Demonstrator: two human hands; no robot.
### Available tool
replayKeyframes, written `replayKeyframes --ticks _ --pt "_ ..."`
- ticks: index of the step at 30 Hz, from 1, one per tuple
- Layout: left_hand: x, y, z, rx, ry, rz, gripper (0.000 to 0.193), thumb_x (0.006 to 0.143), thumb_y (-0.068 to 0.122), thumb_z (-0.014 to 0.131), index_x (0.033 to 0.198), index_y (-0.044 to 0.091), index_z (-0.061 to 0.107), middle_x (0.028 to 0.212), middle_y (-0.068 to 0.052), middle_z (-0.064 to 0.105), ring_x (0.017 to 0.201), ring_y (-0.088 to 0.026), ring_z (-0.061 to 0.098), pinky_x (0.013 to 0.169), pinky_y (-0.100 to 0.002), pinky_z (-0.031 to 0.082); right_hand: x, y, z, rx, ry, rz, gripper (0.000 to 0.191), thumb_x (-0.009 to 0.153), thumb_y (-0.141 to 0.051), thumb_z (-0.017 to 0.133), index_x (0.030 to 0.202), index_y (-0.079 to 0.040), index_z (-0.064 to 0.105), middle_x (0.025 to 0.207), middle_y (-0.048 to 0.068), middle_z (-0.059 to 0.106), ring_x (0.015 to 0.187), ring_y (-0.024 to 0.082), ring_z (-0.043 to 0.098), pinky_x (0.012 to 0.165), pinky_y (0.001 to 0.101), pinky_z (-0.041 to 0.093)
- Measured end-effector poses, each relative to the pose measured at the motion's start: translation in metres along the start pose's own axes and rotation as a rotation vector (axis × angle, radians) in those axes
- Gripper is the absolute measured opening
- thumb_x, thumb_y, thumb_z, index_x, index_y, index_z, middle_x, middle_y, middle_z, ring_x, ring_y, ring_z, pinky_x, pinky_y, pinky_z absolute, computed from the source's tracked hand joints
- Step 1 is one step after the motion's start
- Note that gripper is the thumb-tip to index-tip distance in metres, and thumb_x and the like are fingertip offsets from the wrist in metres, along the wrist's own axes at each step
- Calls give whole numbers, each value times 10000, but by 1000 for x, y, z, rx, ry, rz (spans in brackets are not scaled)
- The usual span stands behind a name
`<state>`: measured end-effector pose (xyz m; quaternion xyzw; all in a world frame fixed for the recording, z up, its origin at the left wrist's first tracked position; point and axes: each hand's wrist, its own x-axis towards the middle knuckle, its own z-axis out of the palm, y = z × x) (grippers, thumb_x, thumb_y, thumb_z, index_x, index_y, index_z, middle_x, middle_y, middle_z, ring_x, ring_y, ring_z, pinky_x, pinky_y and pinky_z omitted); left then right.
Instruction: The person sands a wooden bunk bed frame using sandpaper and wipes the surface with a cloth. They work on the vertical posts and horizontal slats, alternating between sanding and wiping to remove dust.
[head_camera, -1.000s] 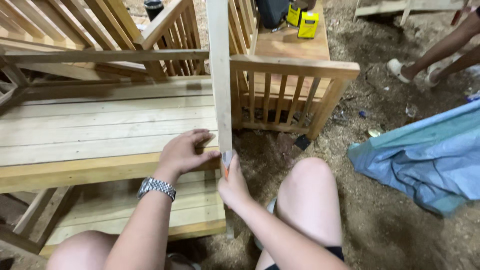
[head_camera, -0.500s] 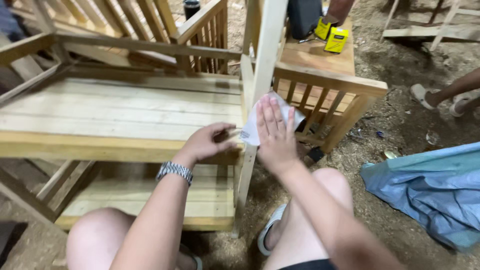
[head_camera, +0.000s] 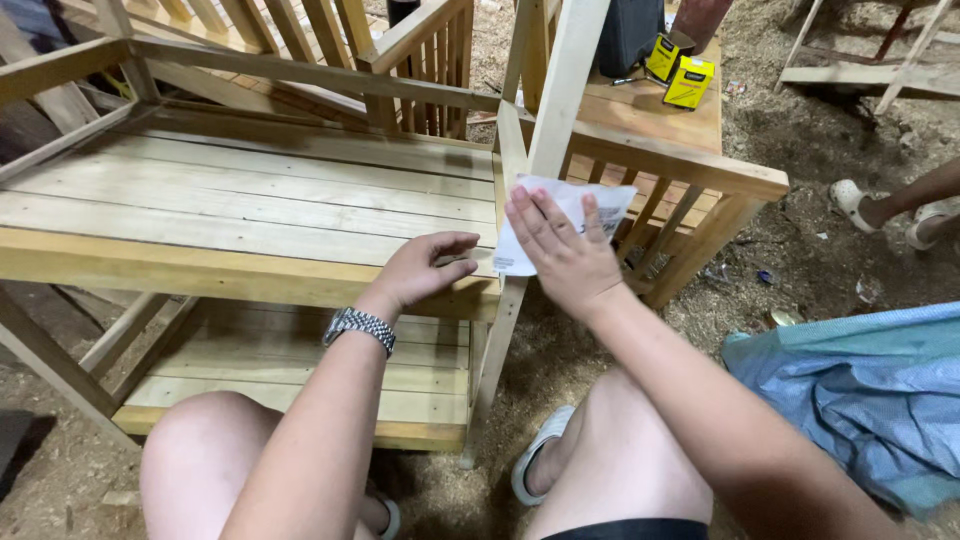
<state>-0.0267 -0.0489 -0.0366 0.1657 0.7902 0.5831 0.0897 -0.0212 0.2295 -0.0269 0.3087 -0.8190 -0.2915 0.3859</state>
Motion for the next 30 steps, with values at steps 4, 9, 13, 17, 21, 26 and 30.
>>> replayKeyframes --ticks 4,9,13,17,21,26,30 --pt "0 -5 -2 -36 128 30 439 917 262 700 1312 73 676 1232 -85 754 1095 -162 710 961 -294 542 -8 -38 -23 105 -176 -85 802 864 -52 413 1647 -39 242 1713 115 196 1557 230 96 1224 643 4" --pt "0 -11 -2 -118 201 36 374 955 233 642 1285 68 702 1158 -66 782 974 -142 693 861 -279 556 -28 -86 -71 566 -349 68 866 765 61 457 1595 9 218 1703 160 178 1570 267 128 1193 640 39" --pt "-1 -8 0 -160 204 134 355 942 214 667 1250 43 717 1155 -79 784 1013 -145 714 880 -278 564 -30 -94 -113 872 -487 333 881 681 106 485 1540 -29 341 1647 149 269 1525 298 224 1228 553 92" --pt "-18 1 12 -84 220 83 359 933 238 677 1250 76 726 1197 -70 765 1072 -144 717 937 -278 564 -36 -89 -122 1804 -191 815 772 695 124 399 1450 25 529 1481 164 555 1444 265 482 1229 423 302" --pt "-56 7 36 -245 149 80 449 923 256 700 1331 70 672 1248 -94 754 1134 -167 713 997 -319 562 -43 -86 -105 2334 -229 1485 572 736 73 494 1299 49 595 1207 161 706 1124 290 696 967 421 555" --pt "-98 7 63 -894 70 -59 644 883 201 744 1462 86 486 1339 -60 673 1216 -151 656 1038 -330 528 -32 -100 -90 2624 -297 1527 533 736 86 533 1264 50 603 1130 157 695 1020 279 701 922 432 576" --pt "-105 5 67 -1201 -21 -200 585 881 179 749 1408 30 543 1246 -96 692 1122 -215 667 960 -389 557 -20 -112 -82 2627 -439 1494 515 750 46 546 1262 31 604 1134 155 710 1023 292 721 891 446 603"
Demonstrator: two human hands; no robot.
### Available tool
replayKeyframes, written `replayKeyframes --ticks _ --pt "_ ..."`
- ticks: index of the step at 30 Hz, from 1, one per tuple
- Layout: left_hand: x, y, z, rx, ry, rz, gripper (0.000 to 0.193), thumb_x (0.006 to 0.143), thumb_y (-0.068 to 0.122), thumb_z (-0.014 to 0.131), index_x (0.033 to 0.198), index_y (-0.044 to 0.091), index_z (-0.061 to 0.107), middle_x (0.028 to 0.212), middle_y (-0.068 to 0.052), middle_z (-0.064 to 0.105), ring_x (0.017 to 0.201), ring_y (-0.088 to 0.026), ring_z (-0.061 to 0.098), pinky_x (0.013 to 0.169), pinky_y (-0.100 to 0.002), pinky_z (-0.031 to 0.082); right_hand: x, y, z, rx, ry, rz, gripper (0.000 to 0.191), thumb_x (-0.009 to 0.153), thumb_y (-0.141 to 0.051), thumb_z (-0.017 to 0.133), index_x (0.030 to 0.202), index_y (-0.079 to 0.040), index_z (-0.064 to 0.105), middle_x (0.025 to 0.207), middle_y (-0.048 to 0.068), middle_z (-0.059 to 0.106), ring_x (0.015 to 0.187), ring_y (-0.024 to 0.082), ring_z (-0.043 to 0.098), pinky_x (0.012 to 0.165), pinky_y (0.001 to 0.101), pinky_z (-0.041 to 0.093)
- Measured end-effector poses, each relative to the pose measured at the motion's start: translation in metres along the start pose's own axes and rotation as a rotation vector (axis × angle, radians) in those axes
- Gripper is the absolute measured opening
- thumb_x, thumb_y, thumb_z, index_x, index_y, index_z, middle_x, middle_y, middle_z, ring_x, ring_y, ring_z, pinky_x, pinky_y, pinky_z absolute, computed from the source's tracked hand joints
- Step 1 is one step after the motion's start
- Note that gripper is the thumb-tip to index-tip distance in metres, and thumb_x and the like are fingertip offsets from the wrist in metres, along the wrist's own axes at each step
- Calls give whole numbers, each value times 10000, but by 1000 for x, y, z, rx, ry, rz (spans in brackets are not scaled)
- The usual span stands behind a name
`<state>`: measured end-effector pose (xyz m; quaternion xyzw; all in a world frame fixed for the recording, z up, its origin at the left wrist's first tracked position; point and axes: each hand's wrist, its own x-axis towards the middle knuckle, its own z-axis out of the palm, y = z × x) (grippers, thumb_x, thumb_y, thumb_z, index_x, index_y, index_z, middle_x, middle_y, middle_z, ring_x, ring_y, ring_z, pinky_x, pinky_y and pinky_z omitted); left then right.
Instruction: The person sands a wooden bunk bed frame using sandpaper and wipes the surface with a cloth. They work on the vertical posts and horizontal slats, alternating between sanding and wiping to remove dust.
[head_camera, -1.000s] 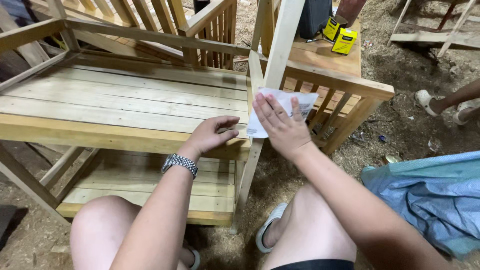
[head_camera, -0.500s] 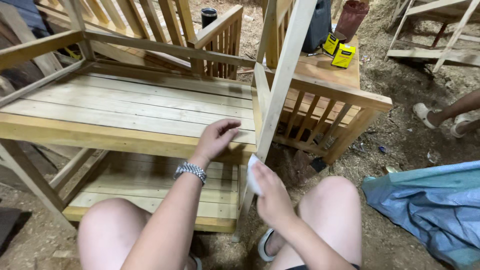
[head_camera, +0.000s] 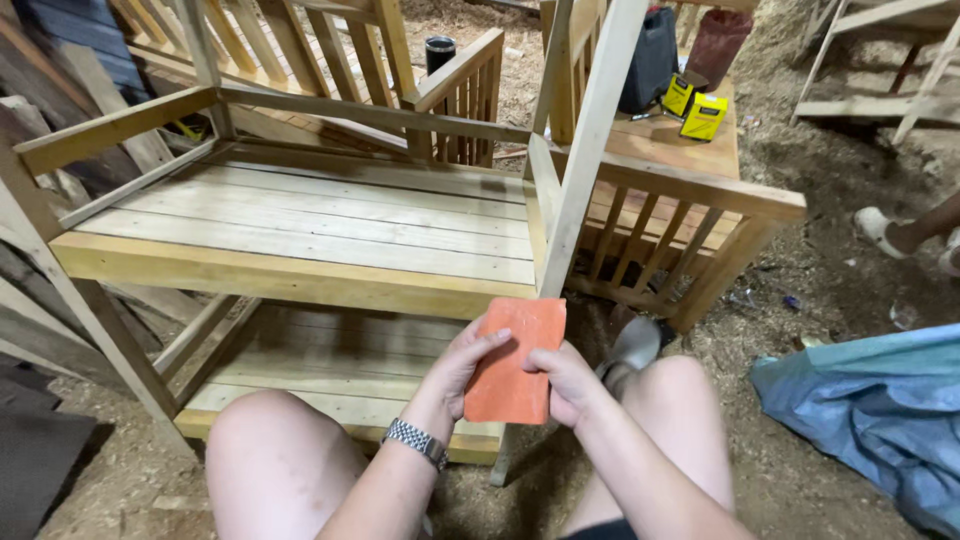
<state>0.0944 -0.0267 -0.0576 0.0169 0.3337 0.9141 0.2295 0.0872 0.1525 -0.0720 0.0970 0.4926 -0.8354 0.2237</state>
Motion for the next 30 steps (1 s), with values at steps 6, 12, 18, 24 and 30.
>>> replayKeyframes --ticks 6,12,18,24,30 --pt "-8 19 13 518 413 89 408 942 176 611 1346 122 591 1192 -42 735 1106 -171 710 950 -360 598 18 -15 -2 -353 106 -187 425 901 -165 702 1261 50 636 1122 133 726 1022 252 688 900 395 570" --pt "-44 54 16 1501 438 636 428 936 37 527 1327 114 683 1272 -90 722 1181 -243 680 1057 -385 535 36 -65 2 -870 377 -1012 405 919 -64 667 1294 38 553 1309 104 561 1258 252 561 1061 389 458" --pt "-1 37 11 2088 240 589 655 813 -63 501 1451 87 508 1539 -123 487 1435 -239 420 1192 -516 211 80 -93 27 -541 206 -925 585 907 -130 716 1400 -4 429 1317 136 600 1195 206 590 1028 349 476" --pt "35 -4 1 2159 137 620 614 956 75 465 1558 18 362 1605 -167 391 1512 -266 318 1248 -472 191 113 -83 32 -724 573 -1039 388 891 -125 722 1238 27 636 1178 146 746 1095 231 733 961 339 544" --pt "13 30 -26 2147 99 466 782 828 272 585 1532 55 325 1639 -145 345 1506 -253 290 1187 -503 142 111 -74 30 -764 564 -1046 390 890 -102 690 1252 30 625 1208 161 739 1115 248 732 970 340 547"
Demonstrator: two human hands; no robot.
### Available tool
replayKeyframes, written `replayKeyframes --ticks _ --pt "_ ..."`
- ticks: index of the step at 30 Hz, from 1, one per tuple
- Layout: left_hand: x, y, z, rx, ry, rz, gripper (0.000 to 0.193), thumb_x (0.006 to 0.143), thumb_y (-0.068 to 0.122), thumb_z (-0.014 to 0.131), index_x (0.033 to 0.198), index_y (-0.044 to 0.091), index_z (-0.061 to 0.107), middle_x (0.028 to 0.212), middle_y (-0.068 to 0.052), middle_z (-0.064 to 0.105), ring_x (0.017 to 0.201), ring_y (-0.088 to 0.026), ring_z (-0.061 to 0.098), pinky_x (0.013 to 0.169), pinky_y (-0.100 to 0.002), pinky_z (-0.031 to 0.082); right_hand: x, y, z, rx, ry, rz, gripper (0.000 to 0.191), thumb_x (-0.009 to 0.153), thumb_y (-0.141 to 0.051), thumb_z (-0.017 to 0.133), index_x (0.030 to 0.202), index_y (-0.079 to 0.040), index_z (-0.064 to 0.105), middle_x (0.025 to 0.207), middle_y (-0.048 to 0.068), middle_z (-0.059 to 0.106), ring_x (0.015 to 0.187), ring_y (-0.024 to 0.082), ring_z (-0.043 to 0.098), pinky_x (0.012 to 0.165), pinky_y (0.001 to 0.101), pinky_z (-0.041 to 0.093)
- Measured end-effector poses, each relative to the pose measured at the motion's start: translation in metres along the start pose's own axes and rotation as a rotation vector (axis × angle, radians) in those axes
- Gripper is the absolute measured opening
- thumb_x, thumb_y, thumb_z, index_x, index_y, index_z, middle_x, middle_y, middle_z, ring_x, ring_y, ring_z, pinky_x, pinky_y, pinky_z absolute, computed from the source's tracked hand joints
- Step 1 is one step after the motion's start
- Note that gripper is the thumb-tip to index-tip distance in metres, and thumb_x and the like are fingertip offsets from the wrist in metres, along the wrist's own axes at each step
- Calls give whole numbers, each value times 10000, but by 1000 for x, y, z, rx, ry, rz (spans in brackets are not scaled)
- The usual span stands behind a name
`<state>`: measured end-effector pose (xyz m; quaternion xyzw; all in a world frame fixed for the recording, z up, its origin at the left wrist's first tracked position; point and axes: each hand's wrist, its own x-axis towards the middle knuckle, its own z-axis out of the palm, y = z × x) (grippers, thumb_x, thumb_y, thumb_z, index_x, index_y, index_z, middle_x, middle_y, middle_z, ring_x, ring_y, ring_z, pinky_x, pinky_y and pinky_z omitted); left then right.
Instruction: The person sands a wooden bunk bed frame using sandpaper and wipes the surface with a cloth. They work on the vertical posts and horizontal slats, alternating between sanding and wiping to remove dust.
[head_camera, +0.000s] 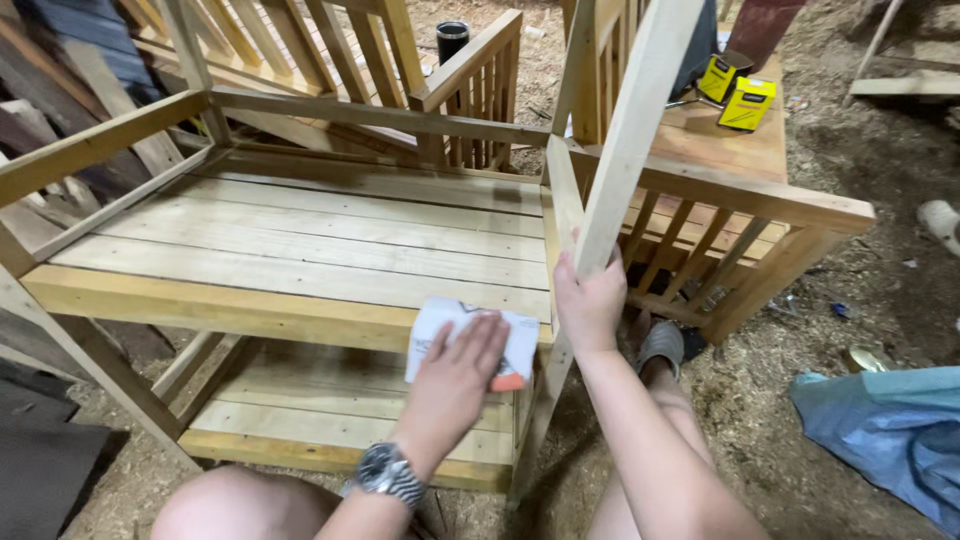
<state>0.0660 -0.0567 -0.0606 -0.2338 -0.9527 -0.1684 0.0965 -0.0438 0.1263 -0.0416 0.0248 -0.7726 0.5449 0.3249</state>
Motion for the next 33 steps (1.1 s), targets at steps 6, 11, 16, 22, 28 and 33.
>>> replayKeyframes --ticks 6,11,16,22,28,33 --pt "14 32 21 20 202 53 551 984 137 509 1529 78 451 1569 -114 463 1465 -230 405 1228 -480 256 -3 -4 3 33 30 -38 381 905 -114 689 1248 30 607 1205 162 741 1128 262 735 992 357 547" --pt "4 17 15 88 119 87 564 924 77 496 1488 78 497 1555 -97 495 1429 -233 451 1179 -471 303 -4 -4 1 -40 26 -57 379 889 -112 693 1237 21 625 1182 168 729 1108 273 726 979 367 549" --pt "-12 -5 -5 168 133 9 599 881 81 508 1480 87 478 1550 -96 489 1416 -240 456 1143 -493 304 -4 -4 4 -20 58 -41 388 864 -105 696 1230 8 631 1167 164 726 1092 289 727 975 378 546" --pt "5 37 27 9 152 85 583 960 176 526 1512 18 419 1575 -154 432 1454 -278 402 1186 -486 299 -2 0 3 -50 55 -58 367 860 -94 691 1212 -3 641 1147 163 721 1070 292 727 956 380 555" --pt "-23 -7 9 226 140 38 638 877 48 475 1513 82 439 1597 -110 435 1460 -216 412 1181 -464 282 -2 1 5 -10 45 -59 374 860 -95 692 1220 -3 642 1163 156 722 1090 283 722 973 379 548" --pt "1 25 32 -191 89 -115 576 965 137 524 1528 51 442 1561 -128 433 1452 -257 408 1250 -438 302 -3 1 6 -12 63 -43 386 865 -102 695 1234 -2 639 1185 142 732 1109 266 727 986 366 546"
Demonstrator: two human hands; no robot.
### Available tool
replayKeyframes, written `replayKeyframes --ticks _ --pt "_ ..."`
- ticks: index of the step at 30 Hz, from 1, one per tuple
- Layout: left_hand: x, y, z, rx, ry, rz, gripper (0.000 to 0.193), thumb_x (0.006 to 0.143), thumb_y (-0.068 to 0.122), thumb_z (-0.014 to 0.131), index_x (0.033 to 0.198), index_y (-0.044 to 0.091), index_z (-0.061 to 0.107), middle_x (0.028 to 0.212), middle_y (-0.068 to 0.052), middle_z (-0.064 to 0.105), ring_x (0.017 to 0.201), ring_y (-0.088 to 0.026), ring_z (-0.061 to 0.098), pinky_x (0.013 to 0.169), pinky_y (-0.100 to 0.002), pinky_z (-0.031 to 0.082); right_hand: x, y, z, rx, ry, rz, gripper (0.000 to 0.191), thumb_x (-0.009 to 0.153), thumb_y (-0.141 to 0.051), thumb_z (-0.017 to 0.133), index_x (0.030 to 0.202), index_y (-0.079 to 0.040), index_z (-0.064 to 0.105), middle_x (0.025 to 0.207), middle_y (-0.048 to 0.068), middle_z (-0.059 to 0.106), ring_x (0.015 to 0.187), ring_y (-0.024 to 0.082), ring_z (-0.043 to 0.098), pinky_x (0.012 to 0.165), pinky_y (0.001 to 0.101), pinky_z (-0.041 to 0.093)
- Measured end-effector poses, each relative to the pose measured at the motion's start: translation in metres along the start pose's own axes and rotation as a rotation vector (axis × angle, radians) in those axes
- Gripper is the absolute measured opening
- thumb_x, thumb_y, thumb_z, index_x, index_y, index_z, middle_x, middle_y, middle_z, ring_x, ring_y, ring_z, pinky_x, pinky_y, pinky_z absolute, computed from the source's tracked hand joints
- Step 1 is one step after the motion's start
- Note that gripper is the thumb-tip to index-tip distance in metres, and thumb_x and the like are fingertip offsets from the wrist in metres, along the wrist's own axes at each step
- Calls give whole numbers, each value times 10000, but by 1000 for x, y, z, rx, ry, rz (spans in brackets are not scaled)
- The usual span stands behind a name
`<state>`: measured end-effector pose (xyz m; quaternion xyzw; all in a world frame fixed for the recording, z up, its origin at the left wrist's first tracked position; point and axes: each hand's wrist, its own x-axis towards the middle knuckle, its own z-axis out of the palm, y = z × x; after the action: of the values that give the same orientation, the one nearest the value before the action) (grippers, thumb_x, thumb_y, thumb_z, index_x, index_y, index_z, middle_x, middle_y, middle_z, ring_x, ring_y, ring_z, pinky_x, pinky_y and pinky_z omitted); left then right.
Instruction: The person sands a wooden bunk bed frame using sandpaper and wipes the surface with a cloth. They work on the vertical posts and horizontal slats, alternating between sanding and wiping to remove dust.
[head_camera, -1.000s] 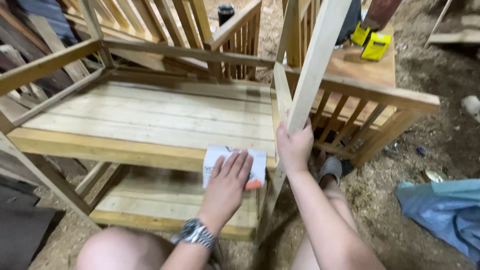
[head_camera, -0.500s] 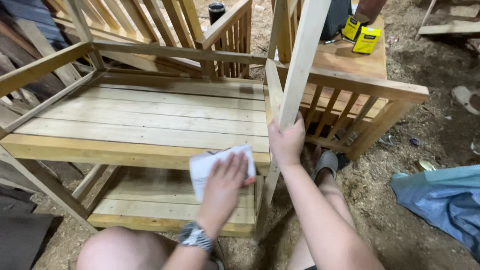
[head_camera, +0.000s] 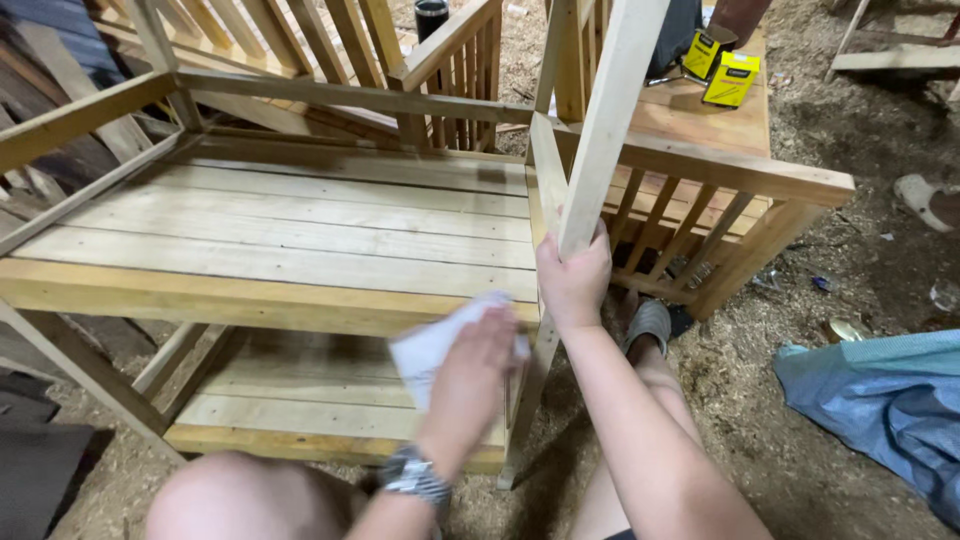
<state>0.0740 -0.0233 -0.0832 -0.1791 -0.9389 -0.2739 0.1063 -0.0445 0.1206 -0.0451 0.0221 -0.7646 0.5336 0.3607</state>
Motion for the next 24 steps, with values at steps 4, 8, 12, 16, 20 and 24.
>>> replayKeyframes --ticks 4,8,12,16,20,24 --pt "6 16 8 137 78 205 552 950 108 545 1485 -1 463 1550 -176 459 1451 -287 414 1195 -482 309 0 0 -4 4 -44 5 411 859 -100 692 1250 1 614 1192 144 725 1107 265 724 985 362 546" --pt "-2 -27 -38 334 -35 52 698 853 7 494 1544 97 447 1563 -119 483 1434 -236 424 1171 -511 261 0 1 -3 -40 -37 -23 421 855 -88 694 1259 4 615 1203 161 715 1112 274 712 985 372 542" --pt "7 -32 -43 231 -97 -89 560 927 48 488 1485 77 474 1516 -123 509 1422 -237 438 1225 -430 298 -1 1 -1 26 -42 31 422 859 -97 685 1262 -1 607 1193 149 724 1108 261 728 987 362 553" --pt "21 6 -5 260 122 194 551 910 5 500 1459 38 528 1499 -145 544 1392 -253 495 1188 -445 348 -1 1 -2 -8 -36 -25 421 855 -88 689 1258 5 609 1215 158 715 1133 282 713 1003 370 538" --pt "14 -8 -23 268 91 241 518 900 43 546 1417 39 564 1448 -141 586 1341 -264 552 1131 -447 410 -2 1 -2 -24 -43 -55 421 853 -82 686 1260 4 619 1218 164 711 1134 295 711 1006 377 536" --pt "2 -35 -54 281 181 227 499 877 40 573 1370 93 631 1382 -112 658 1284 -258 602 1066 -436 466 -1 3 -1 -34 -32 -75 437 851 -66 678 1278 9 618 1239 166 713 1159 305 703 1028 385 527"
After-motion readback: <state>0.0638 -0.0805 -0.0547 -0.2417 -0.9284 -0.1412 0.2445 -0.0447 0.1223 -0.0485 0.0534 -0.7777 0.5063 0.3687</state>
